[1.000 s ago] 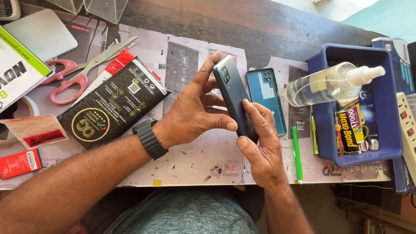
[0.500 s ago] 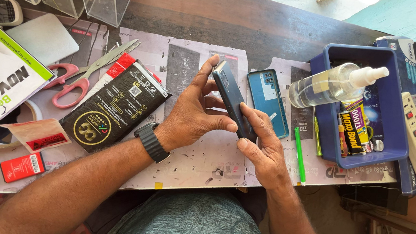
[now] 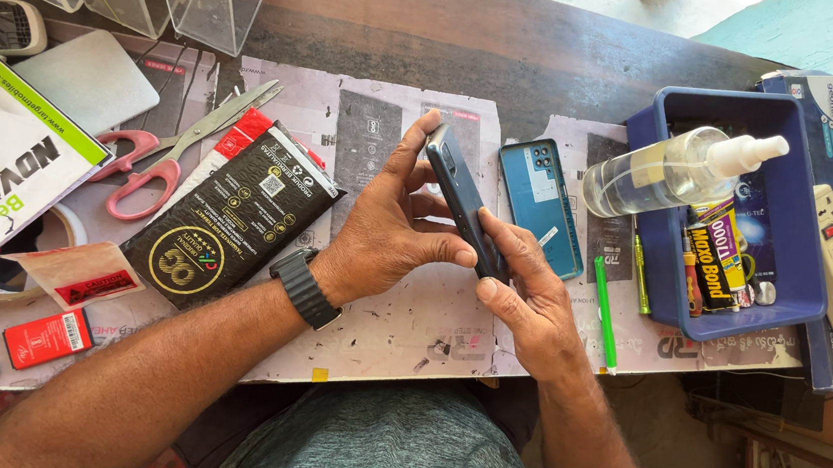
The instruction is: The person aligns and presses the back cover onto a smartphone chassis, then repeatedly checks the edges and corners to ensure the cover is securely attached. The person handles the phone with both hands, rotating it to inspect different sides.
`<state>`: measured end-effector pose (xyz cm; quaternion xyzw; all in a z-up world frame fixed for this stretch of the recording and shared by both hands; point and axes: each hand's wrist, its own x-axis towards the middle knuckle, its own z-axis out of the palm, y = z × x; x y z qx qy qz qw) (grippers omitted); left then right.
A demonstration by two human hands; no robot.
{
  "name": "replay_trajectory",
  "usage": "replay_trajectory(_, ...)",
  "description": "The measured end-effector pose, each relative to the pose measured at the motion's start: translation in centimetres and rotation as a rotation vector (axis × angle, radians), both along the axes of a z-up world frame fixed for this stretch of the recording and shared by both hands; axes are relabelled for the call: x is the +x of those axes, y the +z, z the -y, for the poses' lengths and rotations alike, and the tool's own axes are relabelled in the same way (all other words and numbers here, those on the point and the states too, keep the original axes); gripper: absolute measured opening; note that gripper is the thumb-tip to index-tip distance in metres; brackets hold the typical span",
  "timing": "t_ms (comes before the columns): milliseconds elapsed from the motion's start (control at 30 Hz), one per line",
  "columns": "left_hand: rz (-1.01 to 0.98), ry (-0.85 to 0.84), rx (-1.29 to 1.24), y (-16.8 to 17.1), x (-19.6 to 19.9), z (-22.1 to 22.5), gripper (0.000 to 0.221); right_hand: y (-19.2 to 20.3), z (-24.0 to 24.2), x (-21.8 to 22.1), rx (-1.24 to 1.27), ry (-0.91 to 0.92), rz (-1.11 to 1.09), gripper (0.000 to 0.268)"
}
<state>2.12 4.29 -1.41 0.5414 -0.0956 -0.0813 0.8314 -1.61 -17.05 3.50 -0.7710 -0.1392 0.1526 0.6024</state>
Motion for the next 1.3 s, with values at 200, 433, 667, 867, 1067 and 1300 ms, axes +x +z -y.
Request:
replay_trajectory(200,-0.008,0.008,0.004,0.1,-0.2,0.0,0.132,0.0,0.3,0.0,0.016,0.002,-0.098,0.065)
replay_trajectory(433,-0.022,0.015,0.022,0.2,-0.2,-0.1,0.130,-0.3,0.9,0.0,0.024,-0.018,-0.230,0.072)
replay_trajectory(667,-0.064,0.087,0.030,-0.2,0.2,-0.2,0.128,1.1,-1.1,0.2,-0.273,0.107,0.417,0.074)
replay_trajectory(867,-0.073,0.088,-0.022,-0.3,0.2,0.0,0.126,-0.3,-2.4,0.0,-0.358,-0.039,0.603,0.053)
replay_trajectory(1067,-0.061,0.078,0.153,-0.1,1.2,-0.4,0.114,-1.2,-1.7,-0.1,-0.346,-0.081,0.634,0.043)
replay_trajectory(1300,0.032,0.041,0.669,2.5,2.1,-2.7,0.065,-2.1,0.1,-0.5,-0.310,-0.106,0.506,0.037)
